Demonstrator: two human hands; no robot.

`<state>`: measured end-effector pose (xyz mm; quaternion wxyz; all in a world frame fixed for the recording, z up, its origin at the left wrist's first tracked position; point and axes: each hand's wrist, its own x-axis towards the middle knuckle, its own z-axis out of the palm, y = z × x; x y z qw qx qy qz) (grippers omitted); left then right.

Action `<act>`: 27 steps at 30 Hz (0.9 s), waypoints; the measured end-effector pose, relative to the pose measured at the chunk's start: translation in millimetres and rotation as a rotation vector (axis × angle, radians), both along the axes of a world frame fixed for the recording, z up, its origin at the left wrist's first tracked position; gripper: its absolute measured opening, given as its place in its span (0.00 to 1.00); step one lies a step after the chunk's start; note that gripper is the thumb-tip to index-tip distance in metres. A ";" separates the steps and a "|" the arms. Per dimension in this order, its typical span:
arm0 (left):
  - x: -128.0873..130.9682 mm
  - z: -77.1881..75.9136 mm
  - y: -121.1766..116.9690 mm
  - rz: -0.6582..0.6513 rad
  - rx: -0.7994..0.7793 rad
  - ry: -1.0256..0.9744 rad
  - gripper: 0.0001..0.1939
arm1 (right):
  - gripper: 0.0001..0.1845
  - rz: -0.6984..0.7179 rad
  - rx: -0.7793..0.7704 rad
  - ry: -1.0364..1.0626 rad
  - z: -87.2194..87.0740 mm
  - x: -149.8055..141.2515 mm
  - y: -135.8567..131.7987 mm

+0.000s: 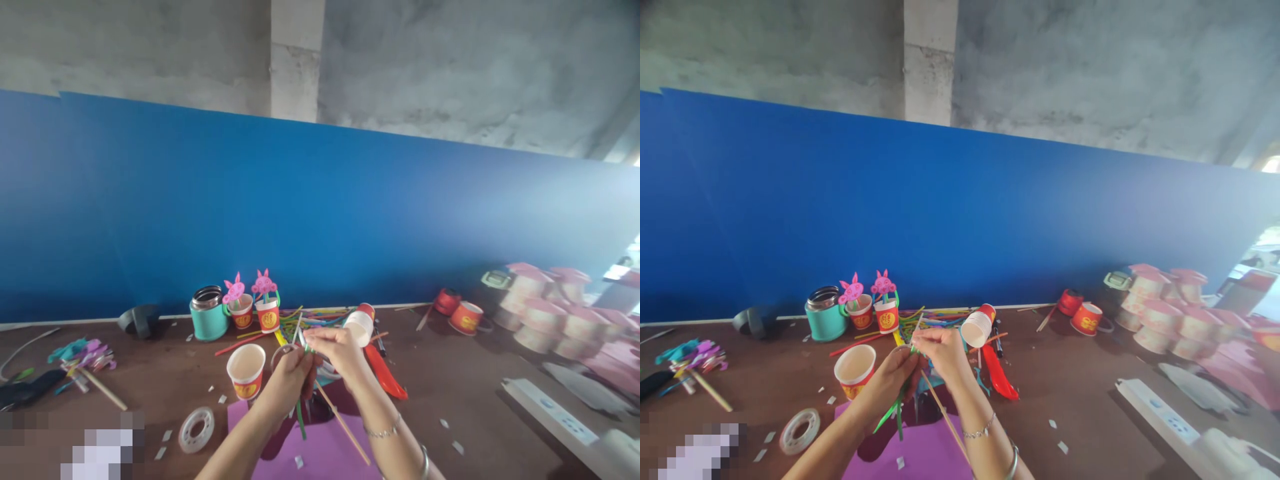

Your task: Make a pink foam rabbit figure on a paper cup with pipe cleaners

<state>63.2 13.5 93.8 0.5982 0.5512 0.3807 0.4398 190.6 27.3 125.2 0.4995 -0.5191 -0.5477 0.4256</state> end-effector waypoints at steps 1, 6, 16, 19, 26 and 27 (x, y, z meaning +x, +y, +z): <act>0.2 -3.2 0.2 -0.003 -0.004 -0.003 0.19 | 0.19 0.018 0.005 -0.029 -2.8 3.4 0.2; -3.8 -25.3 -2.0 -0.058 -0.157 -0.021 0.24 | 0.19 0.003 0.046 -0.533 -28.5 31.0 2.8; -8.1 -53.4 -16.3 0.026 -0.196 -0.005 0.29 | 0.04 -0.140 0.230 -0.661 -73.0 37.3 -13.0; -10.7 -54.2 -17.3 0.131 -0.083 0.036 0.29 | 0.08 -0.070 0.181 -0.256 -70.2 32.1 -13.9; -17.5 -64.0 -14.6 0.211 0.025 -0.040 0.27 | 0.13 0.086 -0.097 0.372 -74.1 8.4 -16.5; -17.9 -65.3 -14.0 0.210 0.033 -0.050 0.27 | 0.15 0.085 -0.100 0.359 -74.5 4.8 -15.7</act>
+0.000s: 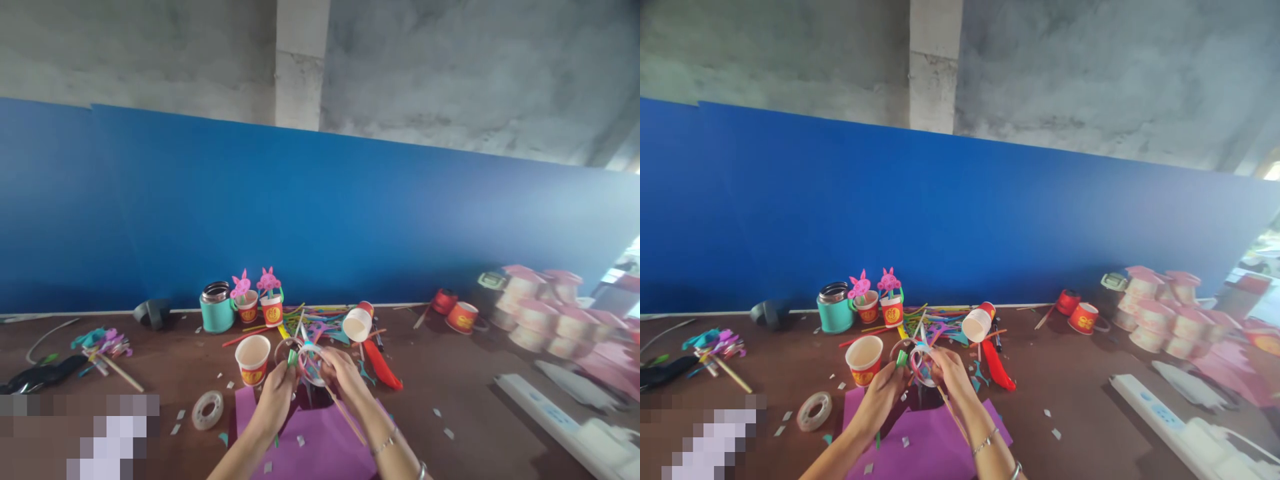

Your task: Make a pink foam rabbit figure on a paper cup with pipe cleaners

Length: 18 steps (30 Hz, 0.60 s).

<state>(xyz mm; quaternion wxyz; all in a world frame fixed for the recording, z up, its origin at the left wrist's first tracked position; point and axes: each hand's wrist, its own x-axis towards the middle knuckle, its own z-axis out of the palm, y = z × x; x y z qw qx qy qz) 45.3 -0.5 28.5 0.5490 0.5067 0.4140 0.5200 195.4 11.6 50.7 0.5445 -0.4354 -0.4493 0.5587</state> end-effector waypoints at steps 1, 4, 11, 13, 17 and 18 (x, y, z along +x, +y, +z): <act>-0.4 -0.5 0.6 -0.002 0.012 -0.001 0.26 | 0.16 0.000 -0.007 -0.009 0.0 -3.4 0.9; -2.6 4.6 1.9 0.016 0.081 0.045 0.25 | 0.16 0.013 -0.020 -0.038 1.5 -11.4 2.2; -5.4 30.9 4.1 0.146 0.395 0.597 0.14 | 0.14 -0.016 0.242 -0.340 10.5 -14.3 -9.8; -3.4 31.4 3.7 0.166 0.437 0.747 0.13 | 0.13 -0.005 0.345 -0.451 15.2 -14.0 -15.0; 0.0 25.6 2.4 0.175 0.371 0.893 0.11 | 0.13 0.010 0.495 -0.650 21.5 -14.6 -23.9; 0.3 24.5 2.1 0.177 0.350 0.896 0.12 | 0.13 0.005 0.510 -0.679 21.4 -14.8 -25.3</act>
